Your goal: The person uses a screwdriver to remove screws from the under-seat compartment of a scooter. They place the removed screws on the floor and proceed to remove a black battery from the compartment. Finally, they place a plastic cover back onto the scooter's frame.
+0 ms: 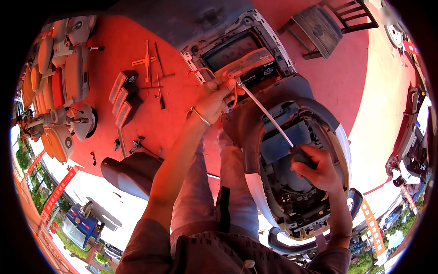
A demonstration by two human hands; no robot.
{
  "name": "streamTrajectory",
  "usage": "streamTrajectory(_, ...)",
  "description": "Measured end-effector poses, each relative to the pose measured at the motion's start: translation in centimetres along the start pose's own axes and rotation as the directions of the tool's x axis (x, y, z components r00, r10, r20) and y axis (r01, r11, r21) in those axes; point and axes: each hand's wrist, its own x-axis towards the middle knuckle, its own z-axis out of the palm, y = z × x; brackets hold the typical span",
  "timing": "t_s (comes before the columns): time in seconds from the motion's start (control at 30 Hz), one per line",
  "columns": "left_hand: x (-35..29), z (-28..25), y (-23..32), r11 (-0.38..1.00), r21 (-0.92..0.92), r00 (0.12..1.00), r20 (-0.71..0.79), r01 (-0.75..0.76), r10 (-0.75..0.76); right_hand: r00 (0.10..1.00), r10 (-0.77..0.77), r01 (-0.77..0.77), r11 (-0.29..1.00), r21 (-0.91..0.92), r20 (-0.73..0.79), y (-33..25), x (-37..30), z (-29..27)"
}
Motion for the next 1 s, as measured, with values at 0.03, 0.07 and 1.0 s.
streamTrajectory(0.03, 0.2, 0.0, -0.2, 0.997, 0.071, 0.999, -0.026, -0.026, 0.028, 1.000, 0.013, -0.014, 1.000, 0.013, 0.022, 0.2, 0.2, 0.1)
streamTrajectory(0.07, 0.5, -0.1, -0.4, 0.989, 0.143, 0.997, -0.049, -0.049, 0.057, 0.999, 0.026, -0.028, 0.999, 0.025, 0.044, 0.2, 0.4, 0.3)
streamTrajectory(1.0, 13.8, 0.7, -2.4, -0.097, 0.959, 0.843, 0.280, -0.266, 0.459, 0.967, 0.012, -0.068, 0.974, -0.215, -0.253, -8.8, 9.1, -7.4)
